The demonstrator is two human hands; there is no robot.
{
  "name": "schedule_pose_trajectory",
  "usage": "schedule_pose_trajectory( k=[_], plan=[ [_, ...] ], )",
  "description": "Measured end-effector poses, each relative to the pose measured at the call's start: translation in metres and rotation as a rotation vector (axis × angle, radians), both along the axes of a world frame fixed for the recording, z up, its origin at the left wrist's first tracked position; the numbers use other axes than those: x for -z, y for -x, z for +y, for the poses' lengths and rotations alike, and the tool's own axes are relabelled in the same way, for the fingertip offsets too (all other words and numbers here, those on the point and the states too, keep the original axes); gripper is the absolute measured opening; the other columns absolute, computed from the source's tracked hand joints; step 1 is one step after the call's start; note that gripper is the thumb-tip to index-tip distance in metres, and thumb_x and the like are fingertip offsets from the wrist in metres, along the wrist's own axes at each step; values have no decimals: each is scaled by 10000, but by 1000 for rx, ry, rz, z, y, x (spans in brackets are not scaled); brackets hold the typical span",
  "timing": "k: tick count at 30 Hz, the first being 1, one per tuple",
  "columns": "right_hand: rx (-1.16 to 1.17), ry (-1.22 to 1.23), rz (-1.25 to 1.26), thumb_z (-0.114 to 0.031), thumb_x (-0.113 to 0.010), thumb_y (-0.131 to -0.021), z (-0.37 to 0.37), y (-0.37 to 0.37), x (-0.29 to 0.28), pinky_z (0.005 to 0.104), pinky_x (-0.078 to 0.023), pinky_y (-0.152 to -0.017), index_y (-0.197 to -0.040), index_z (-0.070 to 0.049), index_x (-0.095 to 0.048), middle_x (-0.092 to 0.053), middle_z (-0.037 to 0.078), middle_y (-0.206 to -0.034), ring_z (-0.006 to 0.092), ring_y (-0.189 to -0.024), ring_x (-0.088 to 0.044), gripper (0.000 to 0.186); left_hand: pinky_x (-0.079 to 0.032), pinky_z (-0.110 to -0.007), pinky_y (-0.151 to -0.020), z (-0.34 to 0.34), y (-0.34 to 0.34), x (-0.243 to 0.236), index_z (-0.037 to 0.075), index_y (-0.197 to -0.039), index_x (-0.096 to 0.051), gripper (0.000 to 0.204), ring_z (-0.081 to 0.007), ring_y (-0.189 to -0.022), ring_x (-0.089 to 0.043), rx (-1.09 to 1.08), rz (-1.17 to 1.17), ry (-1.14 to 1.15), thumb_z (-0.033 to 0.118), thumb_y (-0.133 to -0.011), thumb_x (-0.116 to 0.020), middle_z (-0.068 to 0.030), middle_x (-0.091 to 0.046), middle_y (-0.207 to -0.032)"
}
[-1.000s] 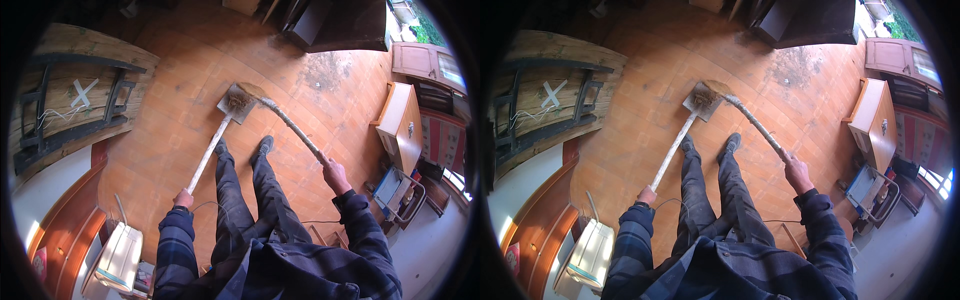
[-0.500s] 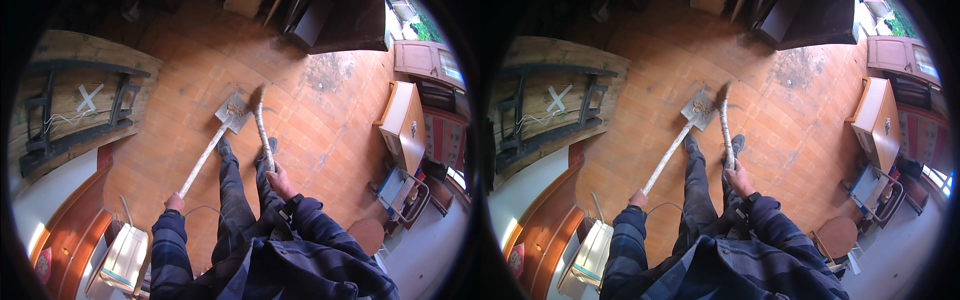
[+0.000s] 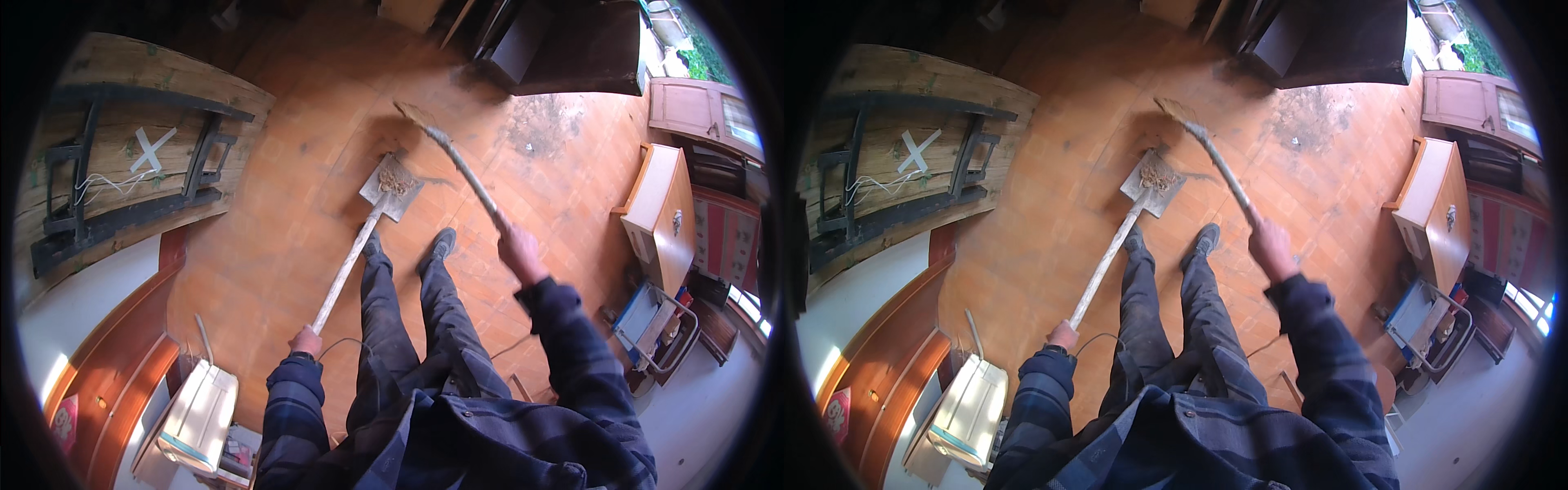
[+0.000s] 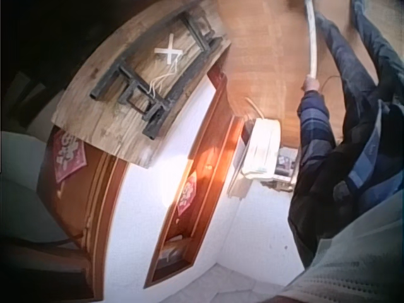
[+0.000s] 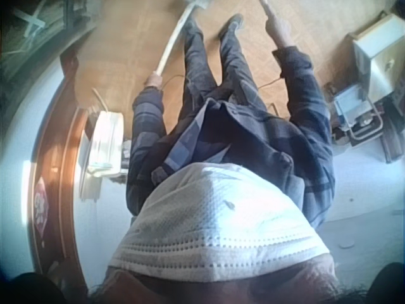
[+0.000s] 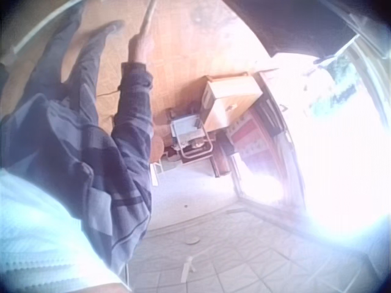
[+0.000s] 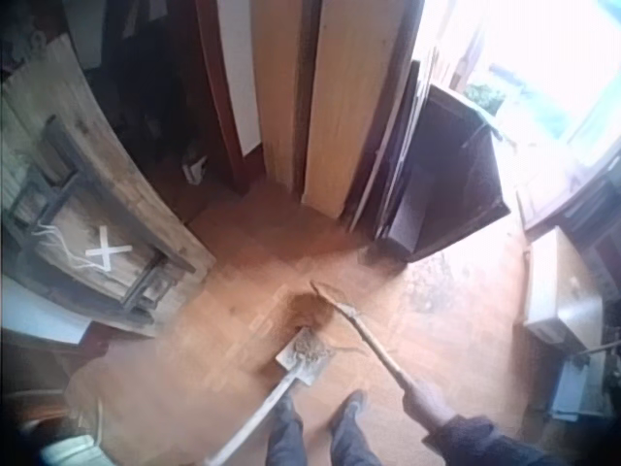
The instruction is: The person sweeps debris on a wooden floor using a broom and dustpan, then carries the collected debris outside and deposits it into a bag. The person returns inside, moves a washing machine and a wooden cabinet to sweep underneath them, and continues sweeping the floor.
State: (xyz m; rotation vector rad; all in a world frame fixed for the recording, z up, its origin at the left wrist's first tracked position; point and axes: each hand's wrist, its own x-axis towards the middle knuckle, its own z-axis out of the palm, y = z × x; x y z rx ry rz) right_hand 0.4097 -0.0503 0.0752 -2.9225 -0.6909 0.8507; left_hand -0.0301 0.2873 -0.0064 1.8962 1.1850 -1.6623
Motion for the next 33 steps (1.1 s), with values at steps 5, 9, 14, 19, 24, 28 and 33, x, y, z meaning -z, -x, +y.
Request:
schedule_pose_trajectory(
  k=[5,9,14,19,24,28,33],
  plan=[
    [-270,164,40,-52,-496,-864,12,-44,42,454,-478,-527,-1407,-74,-424,-636,166,-703,336,-623,-637,548,-388,-501,-1011,-11,3,-3,95,-1210,-544,389,-325,-1122,-624,-27,-38,-6,252,-856,-579,-169,-664,-1163],
    [-453,243,111,-52,-506,-860,-10,-39,17,433,-474,-501,-1391,-28,-424,-628,136,-666,311,-590,-636,538,-400,-501,-1000,-14,0,-2,93,-1198,-554,382,-325,-1113,-627,-24,-20,0,248,-849,-580,-171,-664,-1159],
    [-463,234,314,-47,-545,-821,-32,-23,-23,460,-484,-522,-1341,-49,-458,-629,151,-650,331,-611,-651,527,-472,-450,-914,-4,-8,-4,61,-1130,-595,423,-320,-1050,-653,-143,-78,78,307,-798,-685,-170,-684,-1091],
    [-394,168,323,-23,-525,-829,-48,14,-20,470,-462,-509,-1419,-88,-378,-632,169,-679,360,-595,-630,612,-545,-396,-737,-11,-32,9,-15,-1052,-626,472,-323,-860,-700,-471,-207,175,275,-717,-791,-176,-703,-858],
    [-391,125,179,-87,-500,-883,-55,70,-14,384,-474,-490,-1332,43,-436,-630,99,-649,244,-575,-644,472,-548,-418,-719,-35,-59,22,-42,-956,-648,330,-357,-787,-694,-37,-378,-33,181,-727,-727,-220,-689,-808],
    [-269,67,102,-102,-488,-902,-70,103,-17,342,-470,-464,-1321,40,-466,-605,64,-624,203,-553,-631,443,-537,-452,-769,-37,-75,-1,-29,-941,-662,280,-417,-863,-669,39,-401,-32,146,-723,-657,-253,-683,-851],
    [-208,-24,60,-104,-501,-886,-111,123,-40,332,-473,-487,-1299,41,-479,-612,57,-660,202,-602,-633,438,-542,-437,-722,-36,-102,-37,-19,-920,-664,291,-359,-787,-692,-36,-250,19,173,-707,-713,-225,-690,-818]
  ],
)
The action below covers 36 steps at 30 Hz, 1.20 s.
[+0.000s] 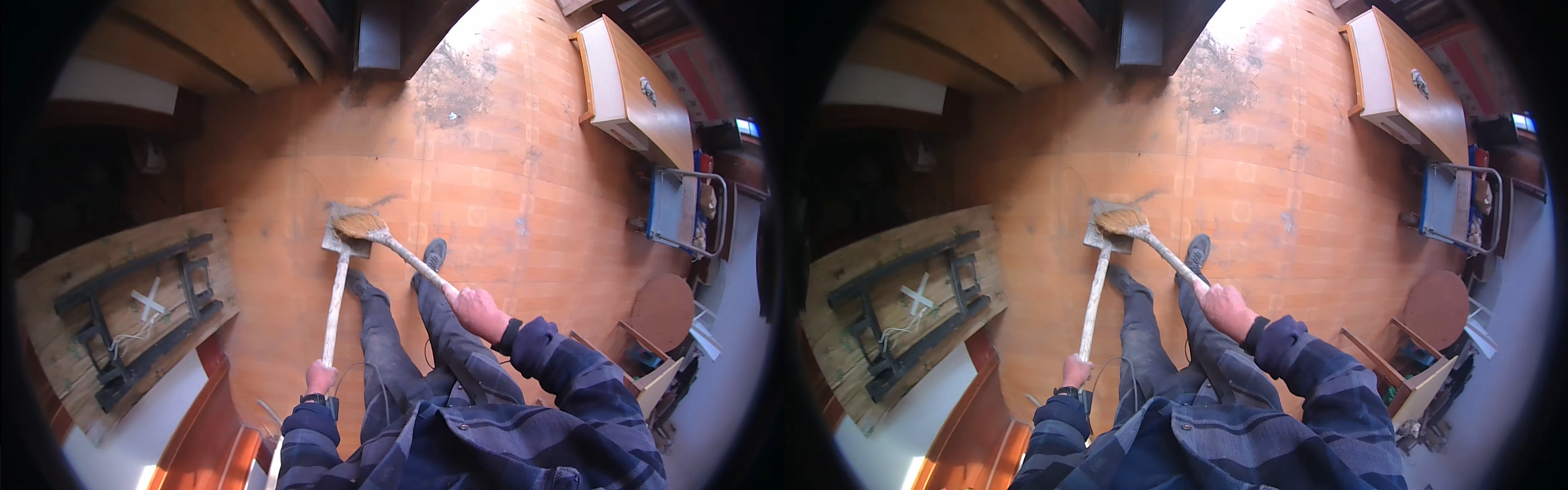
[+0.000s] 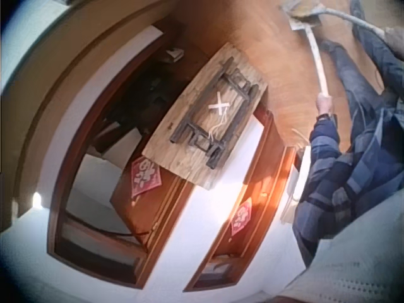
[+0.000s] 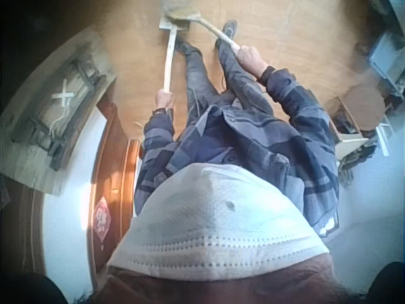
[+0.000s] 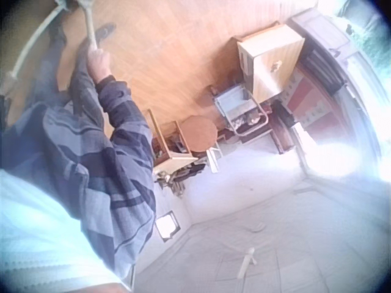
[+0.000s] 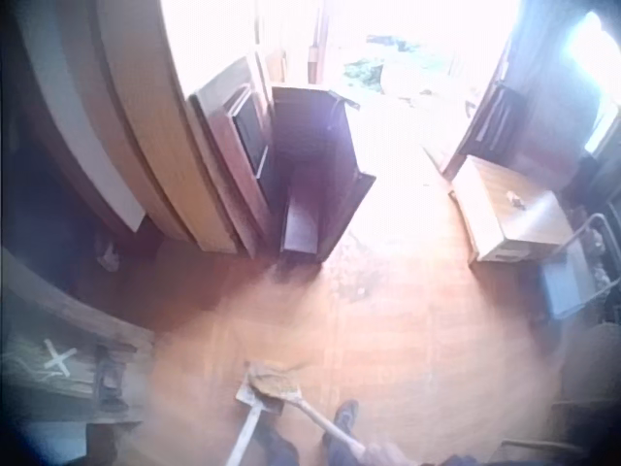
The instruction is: The person sweeps debris on a wooden floor using a broom and dustpan, then carries the collected debris outside and deposits it into a bag. The person returns inside, moves a washing machine and a wooden cabinet to sweep underneath them, and continues sweeping the floor.
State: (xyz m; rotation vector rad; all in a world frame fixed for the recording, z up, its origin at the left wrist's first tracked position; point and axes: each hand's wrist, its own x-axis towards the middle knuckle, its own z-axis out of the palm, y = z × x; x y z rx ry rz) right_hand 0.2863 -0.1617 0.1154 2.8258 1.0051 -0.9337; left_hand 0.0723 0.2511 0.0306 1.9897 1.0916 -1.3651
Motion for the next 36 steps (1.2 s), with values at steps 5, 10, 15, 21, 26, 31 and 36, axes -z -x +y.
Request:
schedule_pose_trajectory(
  k=[5,10,15,21,26,31,36],
  plan=[
    [112,-103,-7,-100,-504,-877,-59,12,-50,348,-453,-496,-1289,43,-480,-597,58,-660,196,-599,-615,437,-542,-374,-562,-21,-29,-60,-58,-883,-655,262,-261,-554,-679,72,-77,46,152,-732,-695,-164,-661,-629],
    [215,-83,-90,-99,-504,-867,-120,10,-94,359,-433,-475,-1331,10,-476,-584,92,-672,229,-549,-591,477,-534,-354,-529,-76,-102,-109,-75,-875,-657,235,-224,-548,-679,119,-93,82,118,-744,-687,-150,-662,-623],
    [334,-17,-60,-112,-519,-879,-180,-23,-121,360,-476,-503,-1327,10,-501,-614,79,-690,210,-614,-626,465,-557,-381,-659,-148,-200,-132,-33,-917,-691,302,-261,-673,-710,321,-99,67,219,-752,-705,-169,-705,-743],
    [430,25,-103,-87,-504,-882,-260,-106,-138,371,-482,-511,-1329,11,-503,-613,95,-687,228,-620,-631,458,-557,-397,-687,-216,-324,-98,-60,-961,-688,355,-318,-737,-708,497,-262,116,206,-731,-739,-222,-698,-807],
    [486,150,-117,-81,-507,-882,-326,-171,-147,396,-489,-495,-1357,-19,-491,-606,114,-704,254,-583,-629,480,-541,-430,-762,-271,-431,-74,-30,-989,-698,430,-380,-884,-688,588,-254,152,287,-703,-745,-260,-691,-923],
    [630,151,-57,-41,-534,-833,-384,-254,-155,450,-515,-568,-1418,-31,-416,-609,168,-758,325,-620,-634,596,-547,-399,-690,-337,-563,-96,-21,-884,-705,312,-307,-722,-702,625,-296,235,247,-726,-723,-187,-701,-770],
    [683,157,-43,-45,-535,-854,-432,-343,-172,420,-515,-538,-1383,-31,-461,-606,145,-742,298,-611,-646,535,-525,-351,-578,-394,-684,-131,-34,-855,-666,196,-212,-573,-669,611,-213,275,134,-758,-698,-129,-673,-657]
  ],
)
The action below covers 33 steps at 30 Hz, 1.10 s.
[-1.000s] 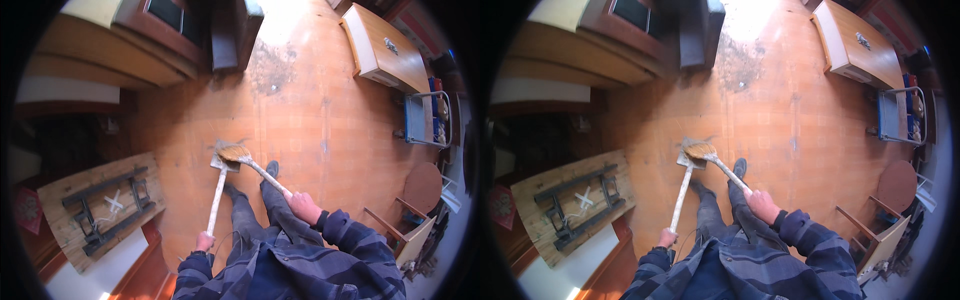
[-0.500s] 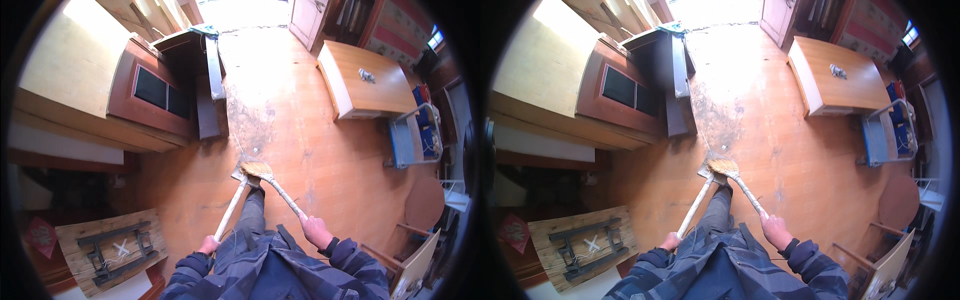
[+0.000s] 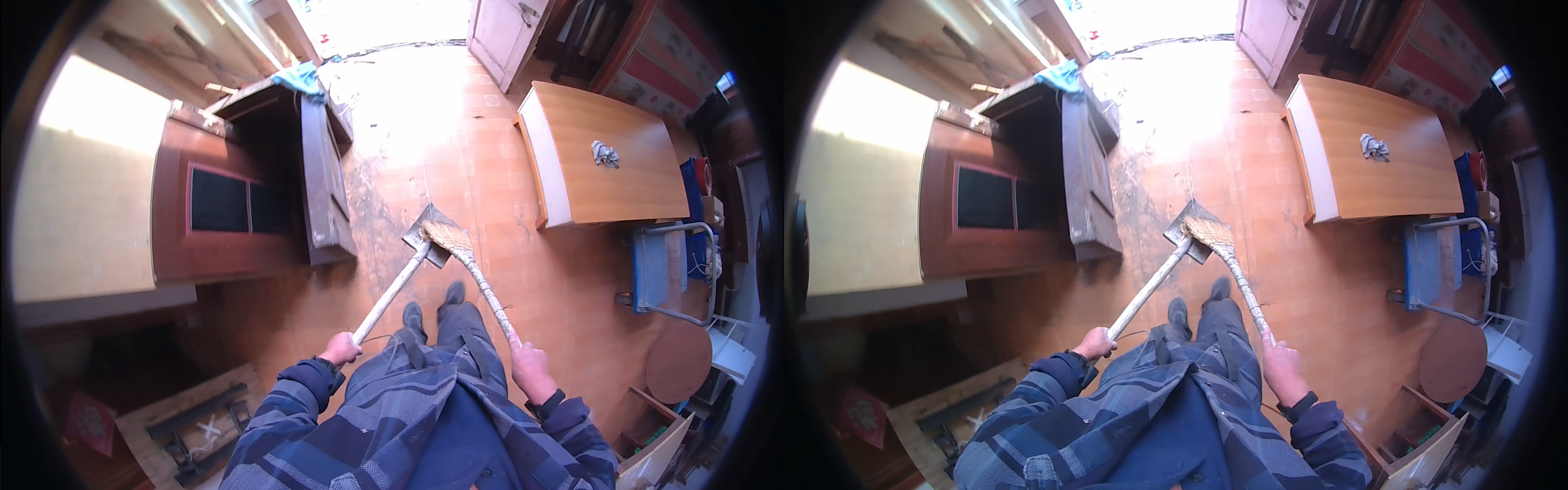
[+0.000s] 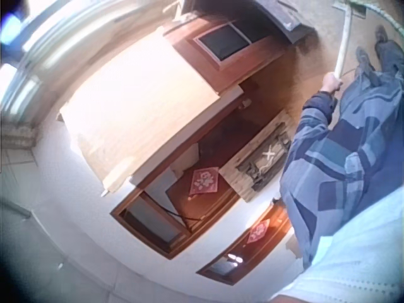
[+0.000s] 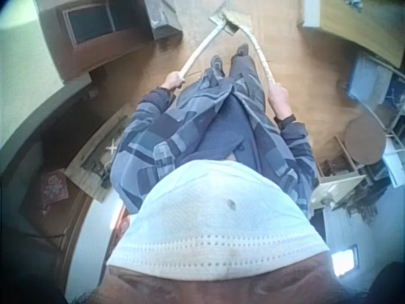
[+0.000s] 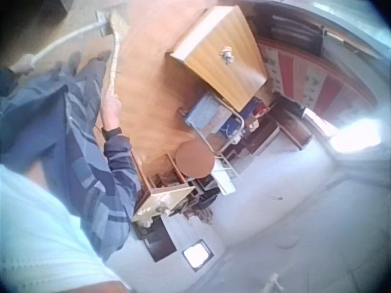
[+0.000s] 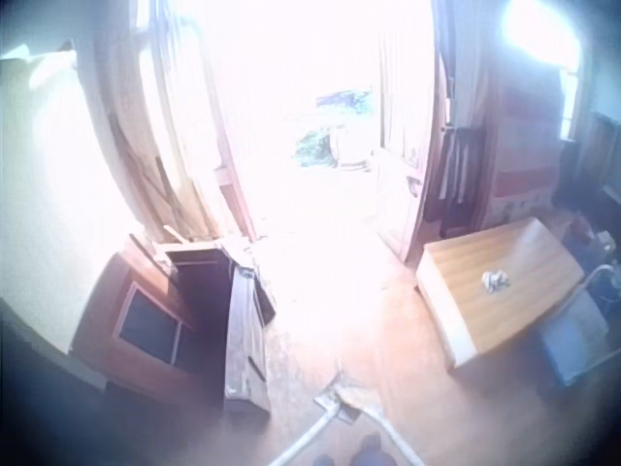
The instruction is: The person sweeps debris on a wooden floor using a broom and dustpan, then carries the collected debris outside and deposits it into a bag. The person returns inside, moves a washing machine and a wooden cabinet to sweep underneath them, and continues sweeping the floor.
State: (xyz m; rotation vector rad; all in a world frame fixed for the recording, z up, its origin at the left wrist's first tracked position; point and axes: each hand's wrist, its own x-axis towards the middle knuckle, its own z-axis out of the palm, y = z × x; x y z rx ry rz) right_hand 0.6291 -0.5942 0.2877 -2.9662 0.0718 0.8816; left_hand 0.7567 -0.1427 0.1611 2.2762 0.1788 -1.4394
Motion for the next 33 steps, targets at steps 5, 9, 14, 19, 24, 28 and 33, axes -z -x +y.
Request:
schedule_pose_trajectory(
  k=[5,9,14,19,24,28,33],
  plan=[
    [-43,-65,-146,-60,-531,-863,-66,-100,12,408,-515,-520,-1353,-34,-498,-592,139,-711,290,-586,-639,492,-536,-360,-586,-46,-91,0,-29,-832,-684,240,-235,-567,-673,-41,-48,19,193,-746,-718,-139,-677,-646],
    [-58,-103,-184,-62,-507,-876,-114,-194,13,411,-509,-515,-1345,-30,-502,-587,140,-709,294,-579,-634,470,-528,-345,-544,-90,-154,-15,-64,-857,-661,216,-205,-546,-660,-155,-57,9,121,-760,-712,-125,-661,-644],
    [-168,-123,-172,-58,-494,-872,-155,-323,0,414,-505,-535,-1377,-30,-456,-585,138,-725,295,-595,-633,508,-534,-363,-541,-126,-221,-14,-82,-909,-656,247,-218,-568,-674,-298,-94,16,101,-755,-718,-147,-666,-664],
    [-285,-79,-184,-34,-517,-865,-199,-455,-1,403,-515,-533,-1363,20,-452,-579,139,-748,284,-595,-636,505,-538,-371,-558,-166,-290,1,-63,-821,-667,189,-236,-554,-673,-384,-184,33,107,-745,-699,-155,-665,-639],
    [-283,-58,-208,-41,-508,-883,-215,-592,-3,413,-518,-542,-1312,50,-482,-568,152,-797,308,-621,-640,439,-534,-375,-564,-191,-400,15,-53,-805,-660,198,-251,-554,-674,-438,-231,70,127,-728,-690,-168,-666,-645],
    [-275,-41,-211,-56,-505,-898,-221,-687,-15,436,-514,-548,-1299,38,-495,-566,152,-808,319,-629,-639,412,-538,-380,-589,-206,-484,8,-34,-827,-666,213,-269,-581,-680,-366,-333,9,149,-719,-689,-175,-669,-661],
    [-244,-10,-274,-66,-522,-888,-225,-799,-22,441,-503,-541,-1284,6,-522,-560,141,-815,327,-631,-628,402,-532,-368,-568,-216,-602,-7,-44,-843,-652,201,-252,-582,-678,-421,-255,51,122,-734,-684,-160,-661,-648]
  ],
)
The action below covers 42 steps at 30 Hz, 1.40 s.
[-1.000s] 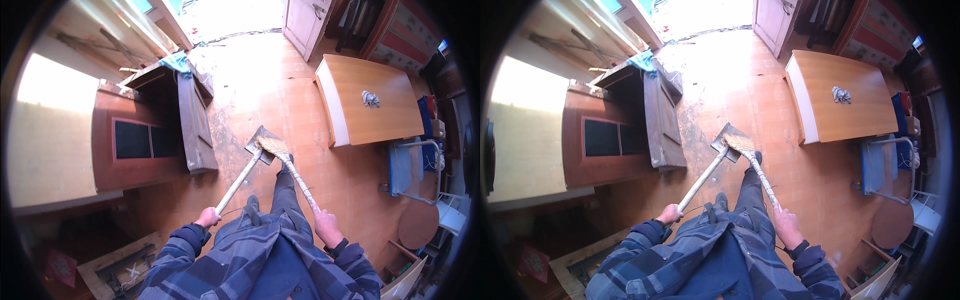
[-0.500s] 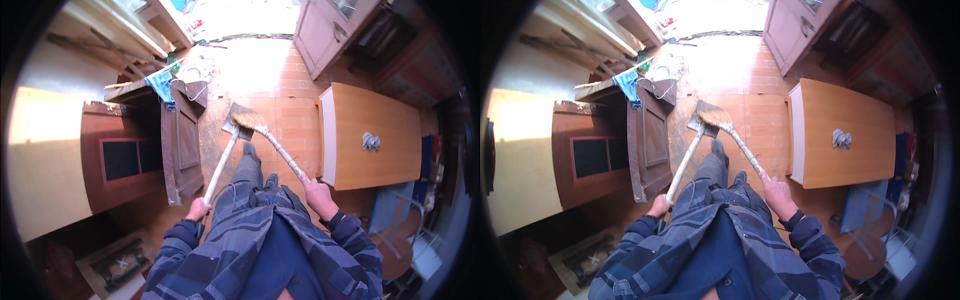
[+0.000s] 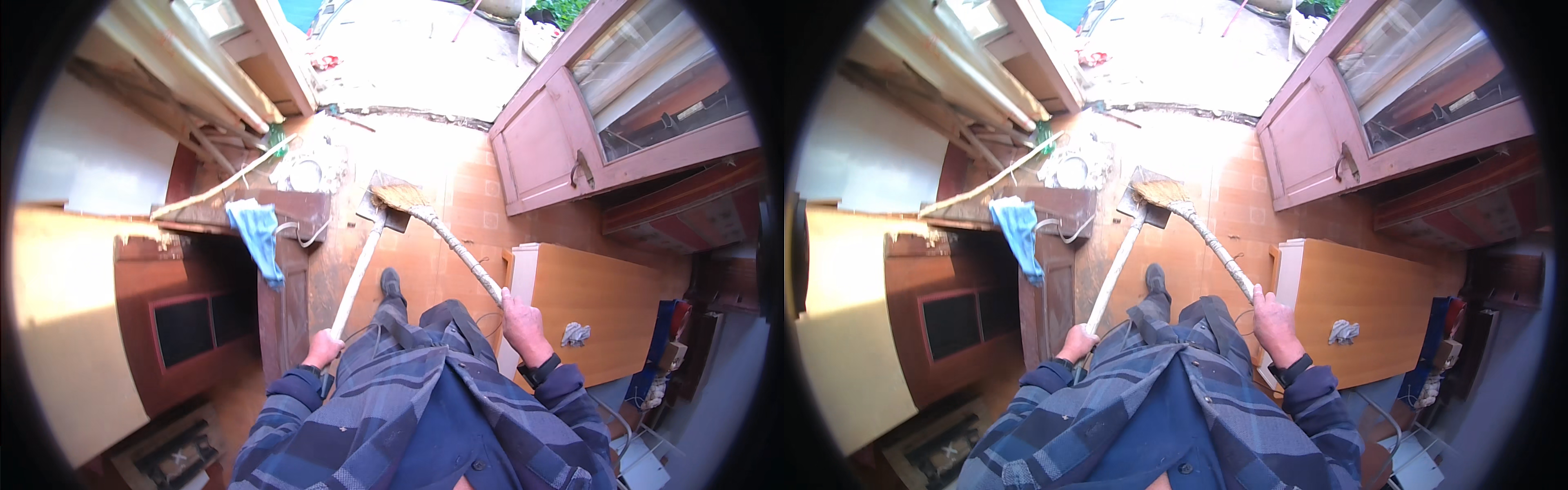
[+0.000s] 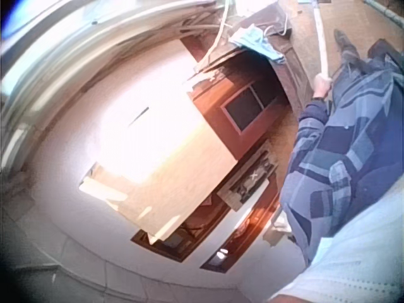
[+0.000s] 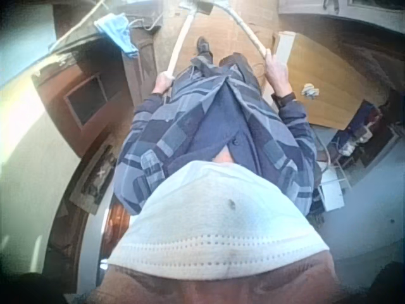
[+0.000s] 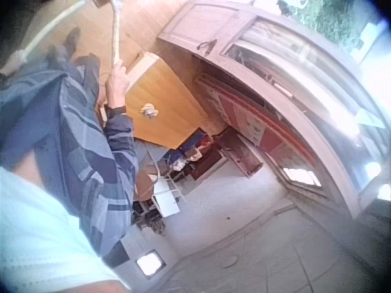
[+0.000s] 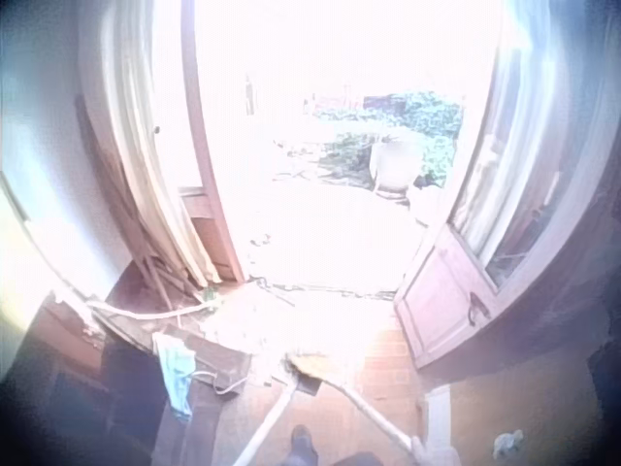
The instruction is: The person sweeps debris on a wooden floor using a broom and dustpan, then carries the collected debris outside and deposits it into a bag. The person returns inside, moves a washing machine and a wooden cabinet to sweep underneath them, and continues sweeping the floor.
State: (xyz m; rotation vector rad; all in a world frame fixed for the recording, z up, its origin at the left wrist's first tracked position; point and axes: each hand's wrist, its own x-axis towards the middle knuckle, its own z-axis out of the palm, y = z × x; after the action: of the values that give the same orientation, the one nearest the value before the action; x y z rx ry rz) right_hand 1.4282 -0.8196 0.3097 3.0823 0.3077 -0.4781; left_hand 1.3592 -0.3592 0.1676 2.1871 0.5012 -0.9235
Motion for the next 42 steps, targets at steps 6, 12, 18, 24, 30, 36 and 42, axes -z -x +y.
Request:
schedule_pose_trajectory(
  k=[6,12,18,24,30,36,42],
  plan=[
    [45,-58,-35,-48,-537,-857,-15,-119,4,434,-504,-560,-1280,5,-526,-565,142,-827,316,-638,-624,426,-521,-363,-553,-14,-124,3,-45,-801,-639,176,-218,-548,-660,-55,57,60,115,-733,-665,-140,-656,-637],
    [85,-143,-77,-55,-547,-846,-56,-233,23,437,-504,-573,-1285,-10,-532,-567,139,-837,321,-659,-626,441,-517,-349,-525,-43,-247,5,-28,-796,-624,144,-211,-530,-658,-84,5,85,103,-743,-654,-132,-649,-618],
    [65,-210,-77,-74,-582,-830,-103,-349,17,452,-509,-587,-1287,-21,-532,-563,149,-847,348,-674,-620,462,-527,-367,-549,-87,-363,-8,-51,-783,-634,200,-246,-539,-667,-48,-52,-13,141,-734,-658,-170,-643,-611],
    [104,-298,-30,-69,-615,-817,-142,-459,17,473,-516,-660,-1336,-39,-502,-596,180,-943,376,-766,-634,532,-521,-380,-549,-131,-466,-1,-65,-815,-622,222,-264,-563,-669,-148,-87,48,131,-716,-656,-193,-641,-642],
    [211,-341,15,-85,-650,-811,-163,-563,20,462,-515,-727,-1345,-67,-503,-618,180,-988,383,-868,-630,554,-532,-391,-600,-147,-579,17,-43,-805,-622,245,-300,-603,-674,-92,-131,17,181,-718,-666,-185,-659,-661],
    [360,-439,40,-52,-638,-827,-165,-656,16,398,-521,-767,-1323,-24,-524,-643,217,-1058,333,-862,-659,510,-537,-450,-755,-136,-702,57,-19,-846,-663,285,-393,-825,-670,294,-149,-147,222,-708,-725,-215,-680,-838],
    [622,-543,109,-70,-629,-842,-158,-736,2,360,-501,-734,-1314,3,-527,-639,185,-937,235,-796,-644,488,-537,-442,-766,-122,-835,61,-7,-806,-674,256,-374,-848,-671,624,-179,-145,224,-700,-702,-222,-673,-853]
  ],
)
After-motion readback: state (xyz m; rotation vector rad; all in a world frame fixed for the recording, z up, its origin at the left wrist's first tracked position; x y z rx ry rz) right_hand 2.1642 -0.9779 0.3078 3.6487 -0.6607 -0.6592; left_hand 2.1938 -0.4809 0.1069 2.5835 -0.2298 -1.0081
